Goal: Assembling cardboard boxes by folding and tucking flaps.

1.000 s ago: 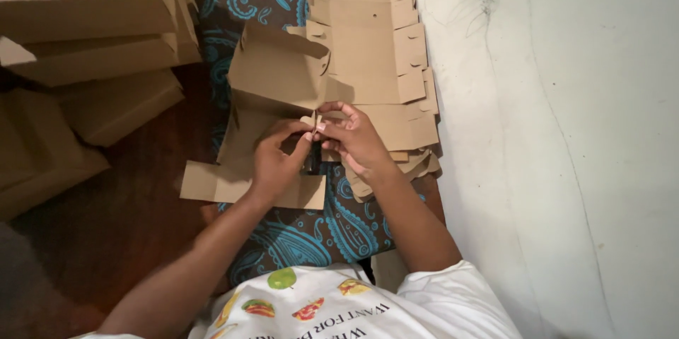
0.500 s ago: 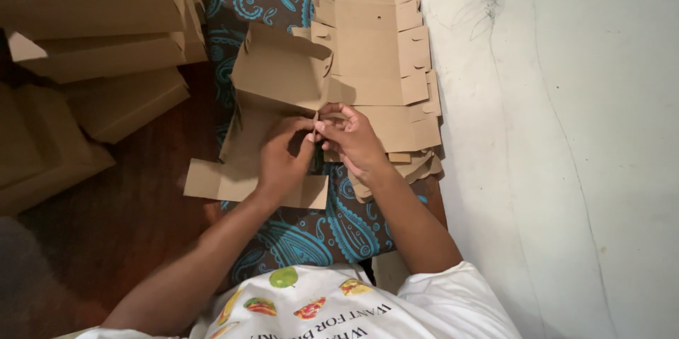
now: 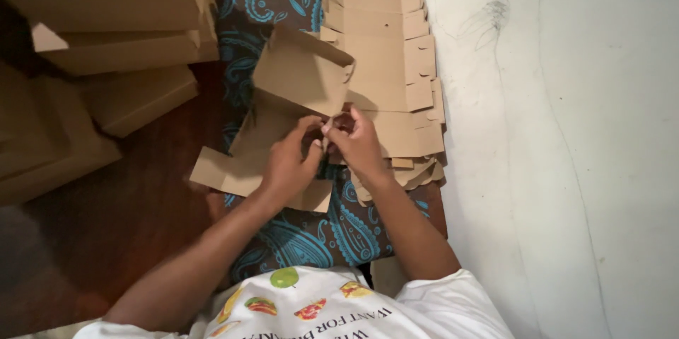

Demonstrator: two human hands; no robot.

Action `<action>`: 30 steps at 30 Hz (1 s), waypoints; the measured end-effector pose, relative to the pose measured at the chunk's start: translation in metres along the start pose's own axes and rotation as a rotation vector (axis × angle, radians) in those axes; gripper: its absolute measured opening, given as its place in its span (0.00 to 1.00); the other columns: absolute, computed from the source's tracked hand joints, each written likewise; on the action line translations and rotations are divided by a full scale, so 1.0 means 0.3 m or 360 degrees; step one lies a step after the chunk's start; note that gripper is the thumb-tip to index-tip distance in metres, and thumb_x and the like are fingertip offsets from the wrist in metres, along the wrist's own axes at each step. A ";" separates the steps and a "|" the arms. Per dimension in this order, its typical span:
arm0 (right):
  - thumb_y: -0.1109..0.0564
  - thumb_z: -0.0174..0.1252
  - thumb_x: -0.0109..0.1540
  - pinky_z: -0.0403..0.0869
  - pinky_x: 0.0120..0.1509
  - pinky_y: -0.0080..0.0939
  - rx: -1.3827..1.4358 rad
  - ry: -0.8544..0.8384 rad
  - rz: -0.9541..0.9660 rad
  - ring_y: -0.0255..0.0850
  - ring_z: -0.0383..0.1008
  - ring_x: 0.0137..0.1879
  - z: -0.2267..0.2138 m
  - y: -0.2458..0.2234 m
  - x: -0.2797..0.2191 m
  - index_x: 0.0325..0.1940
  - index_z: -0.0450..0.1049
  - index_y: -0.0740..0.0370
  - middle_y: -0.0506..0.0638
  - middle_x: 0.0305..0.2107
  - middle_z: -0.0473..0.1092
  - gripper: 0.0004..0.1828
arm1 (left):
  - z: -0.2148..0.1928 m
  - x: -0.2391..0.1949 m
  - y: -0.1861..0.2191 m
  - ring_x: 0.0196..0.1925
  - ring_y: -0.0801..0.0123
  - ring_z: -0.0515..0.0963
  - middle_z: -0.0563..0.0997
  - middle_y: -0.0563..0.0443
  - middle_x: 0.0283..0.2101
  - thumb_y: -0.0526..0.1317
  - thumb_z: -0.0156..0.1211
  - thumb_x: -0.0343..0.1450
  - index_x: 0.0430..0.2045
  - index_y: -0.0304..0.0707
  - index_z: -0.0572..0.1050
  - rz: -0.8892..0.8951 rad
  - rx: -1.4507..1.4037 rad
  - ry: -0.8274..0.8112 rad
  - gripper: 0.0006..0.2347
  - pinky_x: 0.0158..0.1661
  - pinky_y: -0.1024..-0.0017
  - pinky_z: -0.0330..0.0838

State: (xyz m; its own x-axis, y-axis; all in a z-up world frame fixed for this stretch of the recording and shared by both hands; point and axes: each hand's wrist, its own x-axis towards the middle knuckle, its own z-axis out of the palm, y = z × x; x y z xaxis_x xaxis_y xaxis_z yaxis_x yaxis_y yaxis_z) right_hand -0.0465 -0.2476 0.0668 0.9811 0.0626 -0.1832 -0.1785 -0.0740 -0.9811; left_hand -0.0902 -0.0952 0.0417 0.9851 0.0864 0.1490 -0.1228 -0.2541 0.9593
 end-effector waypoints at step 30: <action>0.55 0.59 0.67 0.76 0.48 0.39 -0.0591 -0.0107 -0.0552 0.37 0.72 0.46 -0.058 -0.119 0.048 0.67 0.69 0.62 0.51 0.39 0.72 0.24 | -0.400 0.101 0.067 0.48 0.54 0.82 0.83 0.44 0.45 0.42 0.63 0.70 0.48 0.47 0.81 -0.0552 0.0270 -0.0081 0.13 0.42 0.58 0.79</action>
State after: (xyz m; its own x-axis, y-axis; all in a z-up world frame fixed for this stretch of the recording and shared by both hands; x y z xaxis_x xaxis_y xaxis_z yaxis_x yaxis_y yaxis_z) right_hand -0.0247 -0.2613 0.1003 0.9687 0.2093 0.1338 0.2074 -0.3854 -0.8991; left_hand -0.0773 0.0179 0.0942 0.9698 0.1485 -0.1937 0.2364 -0.3744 0.8966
